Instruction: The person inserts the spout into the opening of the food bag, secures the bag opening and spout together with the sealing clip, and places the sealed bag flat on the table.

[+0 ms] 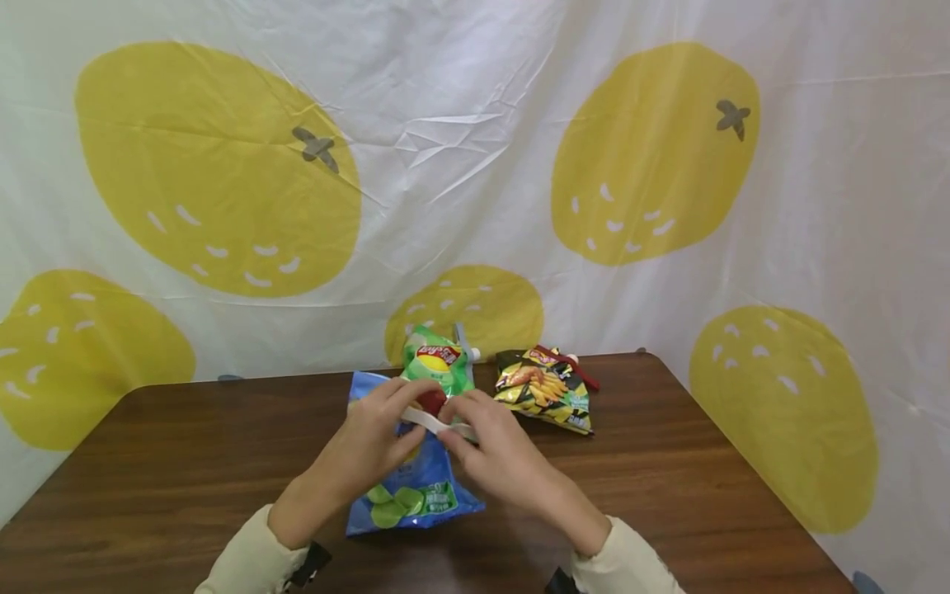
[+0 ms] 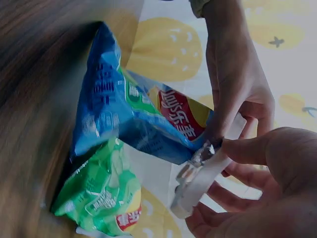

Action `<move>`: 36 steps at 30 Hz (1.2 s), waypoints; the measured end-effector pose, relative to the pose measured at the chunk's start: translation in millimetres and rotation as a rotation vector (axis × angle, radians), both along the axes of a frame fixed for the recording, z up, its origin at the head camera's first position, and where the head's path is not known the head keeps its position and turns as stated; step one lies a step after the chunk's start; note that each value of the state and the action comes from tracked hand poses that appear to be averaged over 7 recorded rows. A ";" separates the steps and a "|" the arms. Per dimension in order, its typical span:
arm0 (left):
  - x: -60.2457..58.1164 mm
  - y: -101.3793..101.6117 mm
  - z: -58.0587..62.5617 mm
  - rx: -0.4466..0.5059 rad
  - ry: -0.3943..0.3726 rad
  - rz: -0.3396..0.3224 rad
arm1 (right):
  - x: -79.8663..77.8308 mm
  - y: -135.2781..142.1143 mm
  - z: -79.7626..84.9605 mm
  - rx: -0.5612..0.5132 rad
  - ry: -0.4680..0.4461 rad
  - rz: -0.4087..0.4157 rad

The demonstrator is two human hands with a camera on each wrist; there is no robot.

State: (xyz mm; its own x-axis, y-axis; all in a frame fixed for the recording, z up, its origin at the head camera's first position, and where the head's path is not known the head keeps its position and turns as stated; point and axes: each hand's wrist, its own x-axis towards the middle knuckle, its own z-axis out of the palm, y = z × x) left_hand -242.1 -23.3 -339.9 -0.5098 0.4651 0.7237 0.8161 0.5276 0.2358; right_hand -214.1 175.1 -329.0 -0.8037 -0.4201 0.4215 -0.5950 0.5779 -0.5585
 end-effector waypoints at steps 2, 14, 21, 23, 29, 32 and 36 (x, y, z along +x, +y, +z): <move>-0.5 -0.4 0.6 0.025 -0.026 -0.006 | 0.1 -1.0 -0.1 -0.067 -0.025 -0.027; 3.3 1.2 1.8 -0.002 -0.147 -0.053 | -3.9 -0.7 -8.7 -0.185 -0.295 0.065; 6.1 5.2 0.5 -0.077 -0.041 -0.012 | -7.3 0.4 -9.0 -0.150 -0.233 0.076; 6.8 5.7 0.9 -0.098 -0.009 0.013 | -8.5 -0.1 -9.4 -0.151 -0.227 0.088; 10.2 4.7 7.2 -0.090 -0.057 0.016 | -12.2 2.0 -10.7 -0.172 -0.225 0.074; 11.7 3.3 11.7 -0.023 -0.164 -0.032 | -13.7 5.1 -11.2 -0.189 -0.229 0.061; 11.8 3.1 14.1 0.062 -0.251 -0.097 | -15.1 8.2 -13.2 -0.201 -0.234 0.086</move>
State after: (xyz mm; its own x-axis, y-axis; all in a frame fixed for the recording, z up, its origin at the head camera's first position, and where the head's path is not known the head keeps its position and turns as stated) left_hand -230.3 -20.2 -325.7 -0.6318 0.4796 0.6089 0.7742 0.4280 0.4663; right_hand -229.3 183.4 -342.2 -0.8537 -0.4176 0.3111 -0.4789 0.3950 -0.7840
